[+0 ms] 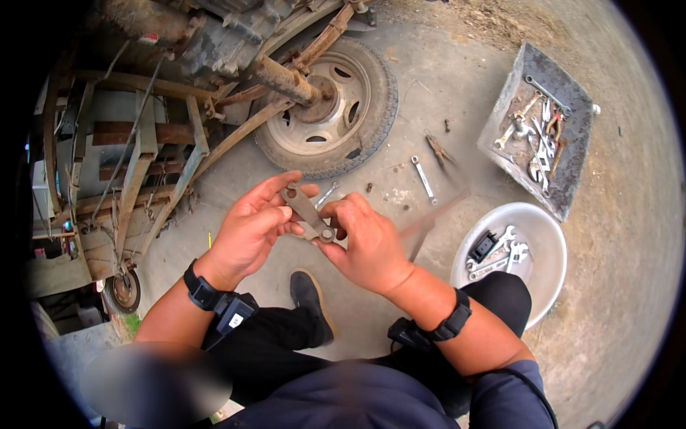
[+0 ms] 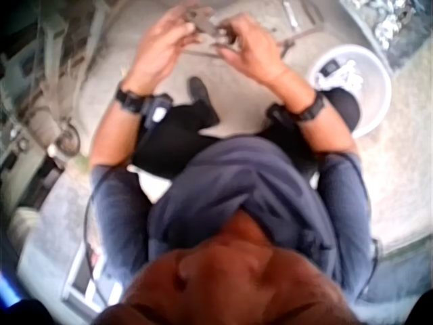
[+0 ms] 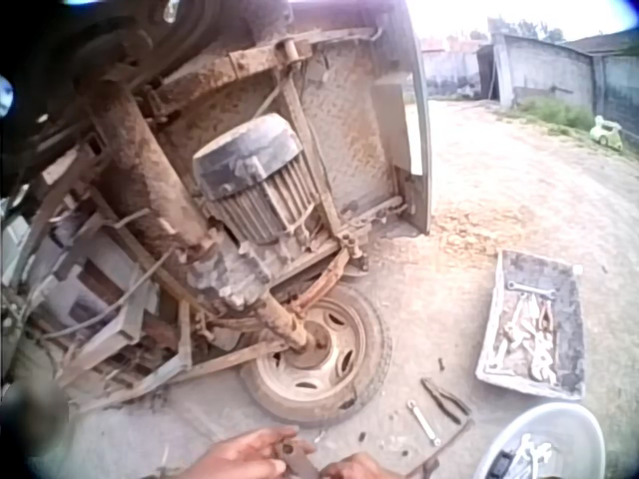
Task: The person disassembles a mechanical assembly using a wrench and hands, removing a nut and bolt. They then inspect a threaded rod and a metal bracket, manipulating them to examine their condition.
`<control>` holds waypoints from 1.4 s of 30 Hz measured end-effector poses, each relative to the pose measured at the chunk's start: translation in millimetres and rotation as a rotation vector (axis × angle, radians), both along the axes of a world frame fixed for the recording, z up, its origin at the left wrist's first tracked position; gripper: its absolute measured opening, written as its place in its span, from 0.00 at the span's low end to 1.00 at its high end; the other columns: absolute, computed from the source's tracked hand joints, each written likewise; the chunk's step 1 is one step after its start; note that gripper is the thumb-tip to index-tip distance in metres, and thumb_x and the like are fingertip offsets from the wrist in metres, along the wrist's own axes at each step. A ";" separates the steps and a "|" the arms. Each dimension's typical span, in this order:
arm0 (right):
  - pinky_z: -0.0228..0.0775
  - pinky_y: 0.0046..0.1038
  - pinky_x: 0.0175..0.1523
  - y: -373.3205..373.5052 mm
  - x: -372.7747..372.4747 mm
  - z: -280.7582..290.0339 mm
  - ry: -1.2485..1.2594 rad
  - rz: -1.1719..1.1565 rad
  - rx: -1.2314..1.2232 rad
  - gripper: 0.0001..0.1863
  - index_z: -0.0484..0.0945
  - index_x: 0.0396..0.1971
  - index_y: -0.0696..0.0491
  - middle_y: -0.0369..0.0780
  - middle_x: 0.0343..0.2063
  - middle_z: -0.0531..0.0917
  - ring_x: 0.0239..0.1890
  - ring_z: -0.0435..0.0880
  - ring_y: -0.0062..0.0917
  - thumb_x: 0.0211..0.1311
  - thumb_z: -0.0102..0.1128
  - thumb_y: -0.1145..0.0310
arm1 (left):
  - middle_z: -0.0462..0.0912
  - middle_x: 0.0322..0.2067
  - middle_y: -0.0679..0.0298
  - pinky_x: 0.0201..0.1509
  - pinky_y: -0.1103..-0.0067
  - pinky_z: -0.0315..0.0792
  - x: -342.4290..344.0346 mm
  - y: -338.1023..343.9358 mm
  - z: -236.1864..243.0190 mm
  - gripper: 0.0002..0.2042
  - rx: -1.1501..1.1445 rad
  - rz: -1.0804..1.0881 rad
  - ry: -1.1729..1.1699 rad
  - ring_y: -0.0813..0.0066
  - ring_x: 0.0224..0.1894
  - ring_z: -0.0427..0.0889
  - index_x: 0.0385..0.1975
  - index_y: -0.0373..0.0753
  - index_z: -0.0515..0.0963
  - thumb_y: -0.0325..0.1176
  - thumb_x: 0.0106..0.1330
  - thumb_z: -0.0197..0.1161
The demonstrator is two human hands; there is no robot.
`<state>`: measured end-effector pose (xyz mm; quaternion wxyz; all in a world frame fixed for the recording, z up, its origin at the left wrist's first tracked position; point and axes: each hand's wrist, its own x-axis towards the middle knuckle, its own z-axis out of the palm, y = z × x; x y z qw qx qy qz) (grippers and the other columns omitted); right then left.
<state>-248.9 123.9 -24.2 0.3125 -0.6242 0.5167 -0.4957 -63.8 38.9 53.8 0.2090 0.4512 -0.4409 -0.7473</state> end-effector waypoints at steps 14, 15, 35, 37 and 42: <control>0.76 0.29 0.34 -12.4 6.1 -10.7 -0.057 -0.036 0.131 0.24 0.74 0.43 0.53 0.39 0.33 0.76 0.28 0.82 0.26 0.47 0.79 0.73 | 0.76 0.62 0.58 0.52 0.79 0.77 -6.0 -10.7 -7.9 0.27 -0.015 0.002 -0.095 0.79 0.48 0.80 0.70 0.39 0.65 0.21 0.69 0.51; 0.76 0.29 0.34 -13.7 7.7 -10.7 -0.056 -0.033 0.139 0.24 0.74 0.43 0.53 0.39 0.33 0.77 0.28 0.82 0.26 0.47 0.79 0.73 | 0.76 0.62 0.58 0.51 0.79 0.77 -5.7 -12.3 -7.3 0.27 -0.017 0.002 -0.107 0.79 0.48 0.80 0.70 0.39 0.64 0.21 0.69 0.51; 0.77 0.28 0.37 -39.2 31.1 -15.6 0.063 -0.196 0.272 0.27 0.71 0.46 0.57 0.40 0.35 0.77 0.30 0.81 0.24 0.52 0.80 0.69 | 0.80 0.57 0.60 0.48 0.79 0.79 -2.8 -68.4 -47.8 0.25 0.077 -0.084 -0.045 0.79 0.43 0.81 0.69 0.37 0.65 0.22 0.70 0.52; 0.77 0.27 0.37 -44.4 30.3 -11.5 -0.023 -0.187 0.383 0.27 0.71 0.47 0.57 0.39 0.35 0.78 0.31 0.80 0.22 0.55 0.79 0.67 | 0.80 0.57 0.60 0.48 0.78 0.79 -3.6 -75.1 -53.2 0.26 0.074 -0.121 -0.029 0.80 0.42 0.80 0.70 0.36 0.64 0.23 0.70 0.53; 0.78 0.27 0.38 -49.3 29.7 -33.1 -0.399 -0.230 0.593 0.27 0.70 0.49 0.56 0.39 0.38 0.80 0.33 0.80 0.21 0.60 0.77 0.60 | 0.77 0.62 0.56 0.56 0.76 0.79 -10.9 -90.1 -61.5 0.27 0.069 -0.255 0.038 0.73 0.49 0.83 0.71 0.38 0.61 0.24 0.71 0.54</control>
